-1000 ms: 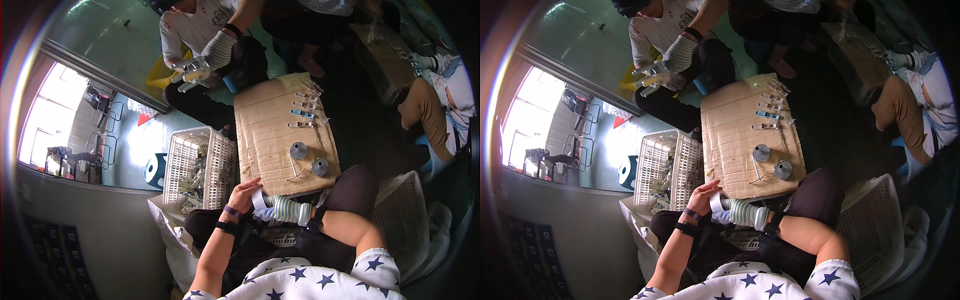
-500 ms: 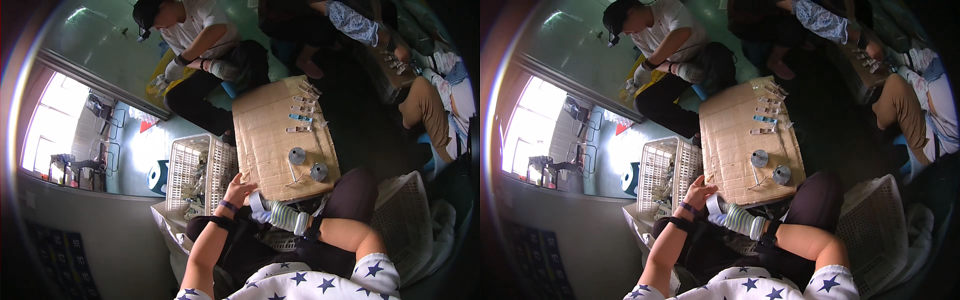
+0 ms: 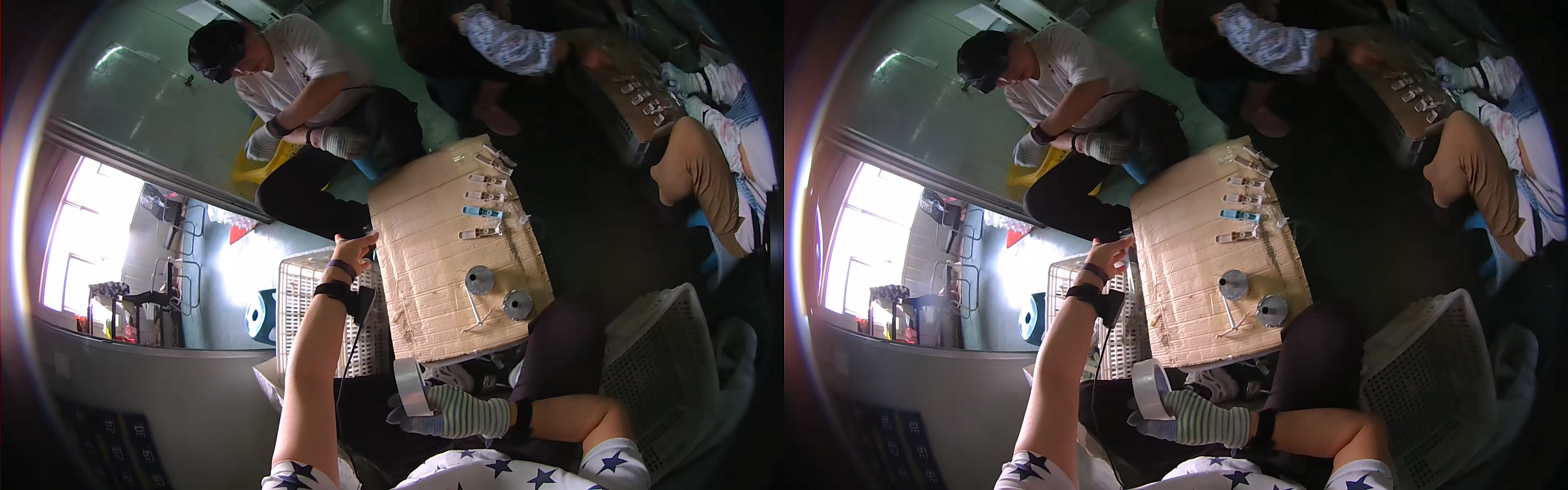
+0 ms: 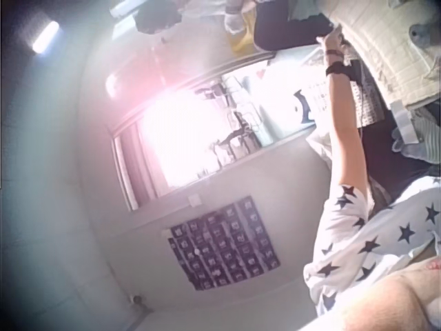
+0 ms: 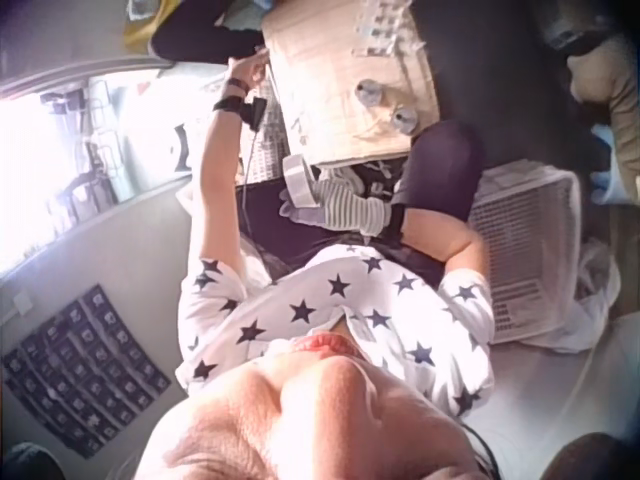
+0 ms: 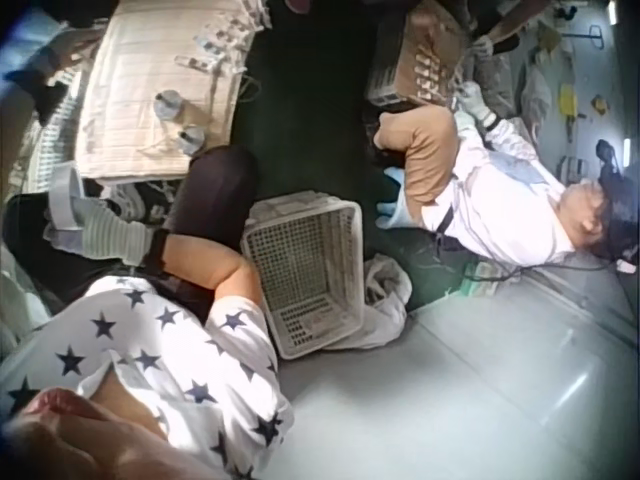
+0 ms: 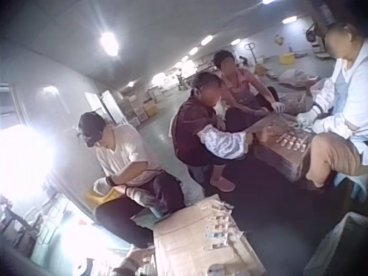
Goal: The person assembles components by joining plastic clips and springs together by hand, then places the assembled units into a white plastic basket.
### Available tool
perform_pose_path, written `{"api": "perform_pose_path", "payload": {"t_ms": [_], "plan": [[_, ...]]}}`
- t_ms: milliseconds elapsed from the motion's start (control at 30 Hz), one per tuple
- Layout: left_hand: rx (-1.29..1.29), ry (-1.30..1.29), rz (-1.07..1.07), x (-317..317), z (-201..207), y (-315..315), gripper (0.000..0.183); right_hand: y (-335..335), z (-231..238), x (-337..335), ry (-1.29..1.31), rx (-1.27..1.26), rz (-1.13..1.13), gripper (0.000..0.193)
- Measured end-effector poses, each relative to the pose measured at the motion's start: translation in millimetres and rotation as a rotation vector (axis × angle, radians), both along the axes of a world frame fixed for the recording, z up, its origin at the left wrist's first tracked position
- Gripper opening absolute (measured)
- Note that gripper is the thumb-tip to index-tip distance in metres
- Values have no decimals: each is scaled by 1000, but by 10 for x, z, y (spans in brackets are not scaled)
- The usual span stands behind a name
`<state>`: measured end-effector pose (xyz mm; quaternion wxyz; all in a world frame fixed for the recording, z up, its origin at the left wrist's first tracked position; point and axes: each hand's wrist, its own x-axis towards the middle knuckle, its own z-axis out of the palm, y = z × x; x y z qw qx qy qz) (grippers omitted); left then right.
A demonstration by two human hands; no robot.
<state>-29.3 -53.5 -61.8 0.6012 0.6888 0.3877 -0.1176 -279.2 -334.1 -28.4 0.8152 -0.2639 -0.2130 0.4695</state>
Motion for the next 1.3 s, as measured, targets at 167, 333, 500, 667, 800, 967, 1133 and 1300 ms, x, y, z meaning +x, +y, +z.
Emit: {"api": "perform_pose_path", "payload": {"t_ms": [167, 333, 500, 667, 800, 967, 1133, 1300], "plan": [[78, 88, -51, 212, 23, -40, 135, -69, 139, 119, 12, -69, -91, 37], [83, 77, -23, 251, -15, 14, 131, -101, 230, 262, -161, -154, -121, 37], [45, 88, -2, 252, 19, -36, 127, -34, 123, 246, -266, -189, -140, 37], [-3, 58, -86, 188, 62, -61, 124, 12, 83, 166, -383, -245, -206, 35], [113, -40, -18, -68, 184, -40, 124, 161, 83, 46, -200, -278, -189, 28], [12, -340, -86, -952, 218, -140, 103, 330, -246, -318, -210, -447, -239, 23], [-86, -95, -20, -2262, -245, 75, 82, 560, -631, -910, 53, -606, 39, 28], [-317, -73, 50, -3111, -529, -121, 67, 690, -1104, -963, 446, -609, 81, 26]]}}
